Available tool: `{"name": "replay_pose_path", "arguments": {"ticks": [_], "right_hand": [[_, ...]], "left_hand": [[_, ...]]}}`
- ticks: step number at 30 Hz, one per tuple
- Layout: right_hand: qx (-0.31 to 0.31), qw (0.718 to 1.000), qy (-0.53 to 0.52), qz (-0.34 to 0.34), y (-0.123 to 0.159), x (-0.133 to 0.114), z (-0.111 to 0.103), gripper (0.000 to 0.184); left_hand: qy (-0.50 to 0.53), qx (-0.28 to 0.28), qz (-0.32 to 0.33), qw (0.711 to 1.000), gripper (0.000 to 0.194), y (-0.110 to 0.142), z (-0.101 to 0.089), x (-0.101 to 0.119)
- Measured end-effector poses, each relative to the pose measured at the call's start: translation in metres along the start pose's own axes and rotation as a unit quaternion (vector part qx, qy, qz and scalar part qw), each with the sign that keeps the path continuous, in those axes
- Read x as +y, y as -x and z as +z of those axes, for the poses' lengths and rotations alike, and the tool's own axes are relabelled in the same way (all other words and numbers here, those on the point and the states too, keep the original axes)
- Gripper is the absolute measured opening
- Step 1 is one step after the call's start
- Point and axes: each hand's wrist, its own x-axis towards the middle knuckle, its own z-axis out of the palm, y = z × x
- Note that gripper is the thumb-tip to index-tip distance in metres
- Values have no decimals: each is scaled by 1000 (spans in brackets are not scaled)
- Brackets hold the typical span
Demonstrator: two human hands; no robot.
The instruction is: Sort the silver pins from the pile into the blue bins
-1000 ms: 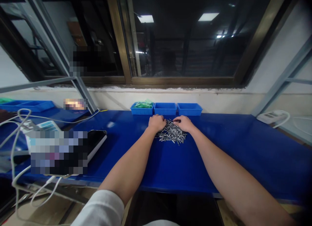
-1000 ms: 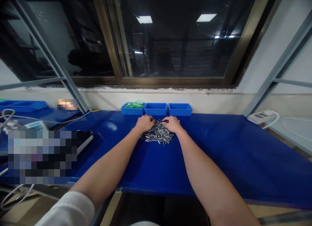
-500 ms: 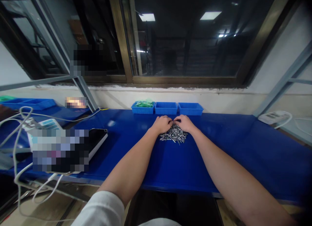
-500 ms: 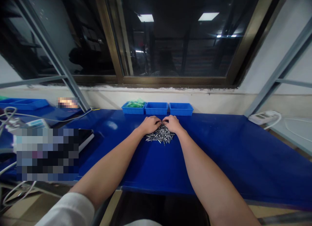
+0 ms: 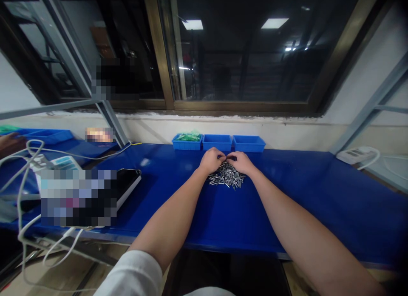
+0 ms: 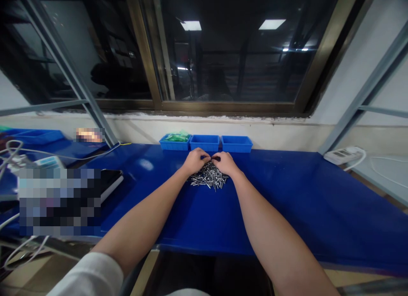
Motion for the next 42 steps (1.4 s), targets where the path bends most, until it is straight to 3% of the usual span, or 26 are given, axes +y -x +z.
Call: {"name": "replay_pose_path", "arguments": {"ticks": [7,13,19,27,35,39,42], "right_hand": [[58,995,-50,-66,3,-15,-5,22],[63,985,-154,-41,3,-21,-5,23],[107,967,-231,-7,-2,-15,-3,18],[96,927,-360,49,-2,-19,-5,33],[91,889,-441,87,1,-14,-10,32],[109,893,-426,96,-1,-9,-10,32],[168,906,-370,116,-8,-1,-12,35]], "left_hand": [[140,32,-17,989,19,0,-4,11],[209,63,-47,975,17,-1,-3,14],[190,57,-69,978,17,-1,-5,11],[117,56,-80,988,20,0,-5,8],[94,52,-95,990,24,1,-6,10],[98,43,-94,990,28,0,-5,9],[104,58,-121,985,30,-2,-6,5]]}}
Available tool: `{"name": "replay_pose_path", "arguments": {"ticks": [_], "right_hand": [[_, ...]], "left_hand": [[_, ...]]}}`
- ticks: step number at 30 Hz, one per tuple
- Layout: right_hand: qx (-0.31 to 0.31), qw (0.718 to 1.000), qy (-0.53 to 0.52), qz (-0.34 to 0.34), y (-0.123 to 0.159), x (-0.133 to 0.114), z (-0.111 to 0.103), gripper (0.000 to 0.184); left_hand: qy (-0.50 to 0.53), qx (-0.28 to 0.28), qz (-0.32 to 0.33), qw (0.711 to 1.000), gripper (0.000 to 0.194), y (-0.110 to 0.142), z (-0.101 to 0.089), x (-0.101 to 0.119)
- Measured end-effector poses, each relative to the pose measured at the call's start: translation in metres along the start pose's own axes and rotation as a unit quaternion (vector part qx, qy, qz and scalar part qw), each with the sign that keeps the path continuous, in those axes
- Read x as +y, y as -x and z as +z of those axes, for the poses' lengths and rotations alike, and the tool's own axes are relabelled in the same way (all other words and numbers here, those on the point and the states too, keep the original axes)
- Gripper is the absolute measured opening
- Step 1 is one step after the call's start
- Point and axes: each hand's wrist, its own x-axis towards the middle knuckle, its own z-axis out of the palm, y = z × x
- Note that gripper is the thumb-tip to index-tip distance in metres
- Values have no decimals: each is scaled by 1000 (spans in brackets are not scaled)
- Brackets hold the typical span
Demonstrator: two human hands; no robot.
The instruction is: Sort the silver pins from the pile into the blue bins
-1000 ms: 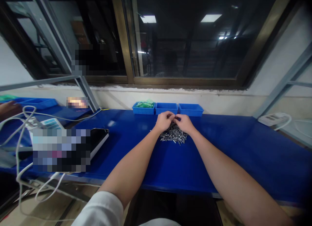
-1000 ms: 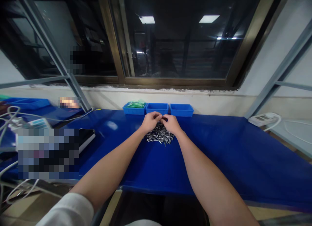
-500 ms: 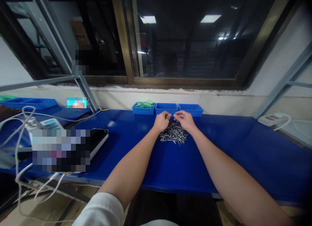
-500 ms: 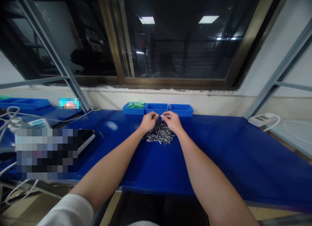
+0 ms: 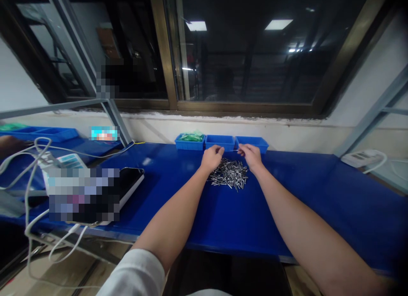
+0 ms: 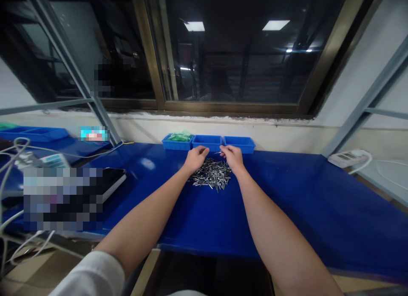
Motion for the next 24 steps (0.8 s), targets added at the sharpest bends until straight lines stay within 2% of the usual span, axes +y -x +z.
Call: {"name": "replay_pose_path", "arguments": {"ticks": [3,4,8,10,12,14,18,20,24], "right_hand": [[101,995,22,-8,-12,4,-8,35],[115,993,20,1,-16,6,-11,37],[67,996,22,56,-23,14,-23,61],[62,996,42,53,-24,18,-26,66],[85,993,81,27,-22,22,-27,61],[88,986,141,-5,-17,23,-26,49],[-12,958,282,-46,-5,20,-17,25],[-62,936,341,-59,0,18,-12,23],[-120,900,410,-84,2,19,-4,24]], "left_hand": [[-7,17,-35,999,28,-3,-1,-7],[-11,19,-42,999,27,-5,-2,-10],[-42,16,-48,998,23,-7,-3,-18],[-74,-2,-42,996,25,-8,-6,-22],[-112,-36,-31,993,30,-8,-9,-25],[-142,-72,-23,987,32,-8,-13,-29],[-154,-124,-6,980,33,-7,-16,-34],[-147,-138,11,979,34,-5,-14,-34],[-142,-165,48,975,37,-1,-8,-29]]}}
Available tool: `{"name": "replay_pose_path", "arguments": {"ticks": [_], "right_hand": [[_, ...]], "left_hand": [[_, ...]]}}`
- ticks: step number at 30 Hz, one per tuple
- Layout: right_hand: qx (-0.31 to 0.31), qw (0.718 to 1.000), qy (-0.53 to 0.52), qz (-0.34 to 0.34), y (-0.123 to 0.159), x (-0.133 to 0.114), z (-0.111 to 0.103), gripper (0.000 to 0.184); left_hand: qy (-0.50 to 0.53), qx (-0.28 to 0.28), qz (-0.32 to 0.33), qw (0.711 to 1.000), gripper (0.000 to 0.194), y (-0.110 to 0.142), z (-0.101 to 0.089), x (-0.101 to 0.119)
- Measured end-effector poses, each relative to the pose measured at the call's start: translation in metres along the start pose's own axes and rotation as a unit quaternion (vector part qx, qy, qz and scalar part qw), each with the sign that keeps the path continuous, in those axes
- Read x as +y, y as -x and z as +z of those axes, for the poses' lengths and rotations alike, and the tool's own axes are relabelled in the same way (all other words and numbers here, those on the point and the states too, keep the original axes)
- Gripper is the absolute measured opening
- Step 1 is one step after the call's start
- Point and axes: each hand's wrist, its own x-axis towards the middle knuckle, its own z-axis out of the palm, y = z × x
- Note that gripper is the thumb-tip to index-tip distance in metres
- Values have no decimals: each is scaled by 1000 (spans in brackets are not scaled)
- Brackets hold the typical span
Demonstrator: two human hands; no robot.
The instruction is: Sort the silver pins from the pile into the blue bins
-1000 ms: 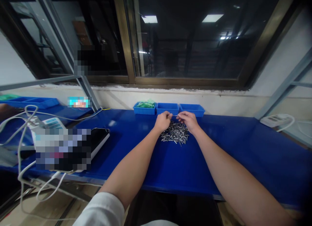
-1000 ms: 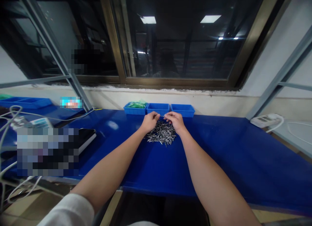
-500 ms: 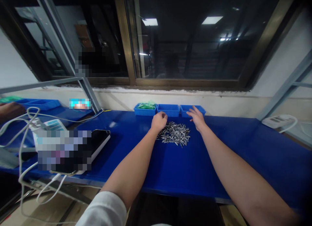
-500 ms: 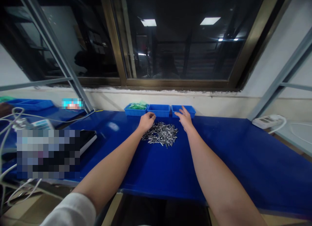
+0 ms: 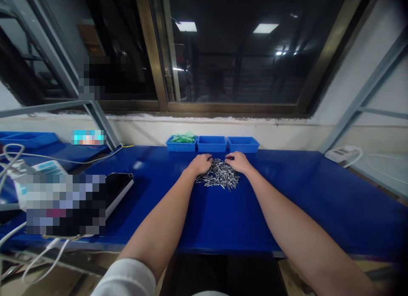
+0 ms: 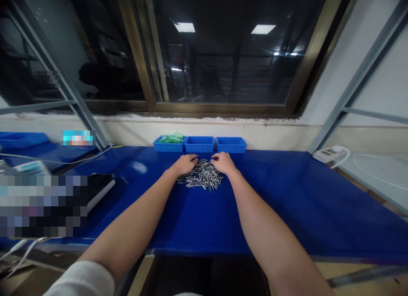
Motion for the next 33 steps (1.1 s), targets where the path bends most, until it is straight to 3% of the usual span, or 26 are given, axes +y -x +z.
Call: {"name": "replay_pose_path", "arguments": {"ticks": [5,13,19,22,25,28,33], "right_hand": [[-31,999,11,-18,-2,-2,3,20],[-32,999,-1,-29,1,-5,-1,15],[27,999,3,-26,1,-10,-2,24],[64,998,-12,-23,2,-19,-7,30],[64,995,-71,-32,5,-29,-10,33],[53,984,-171,-24,6,-34,-10,32],[15,920,-392,9,7,-32,-6,31]], "left_hand": [[-36,-35,12,999,37,0,3,6],[-17,-28,7,999,33,1,1,6],[-22,76,53,995,34,0,-1,9],[-10,100,100,990,33,1,-2,17],[5,97,146,985,28,4,-4,26],[5,99,151,984,25,5,-7,31],[-3,85,129,988,25,7,-12,33]]}}
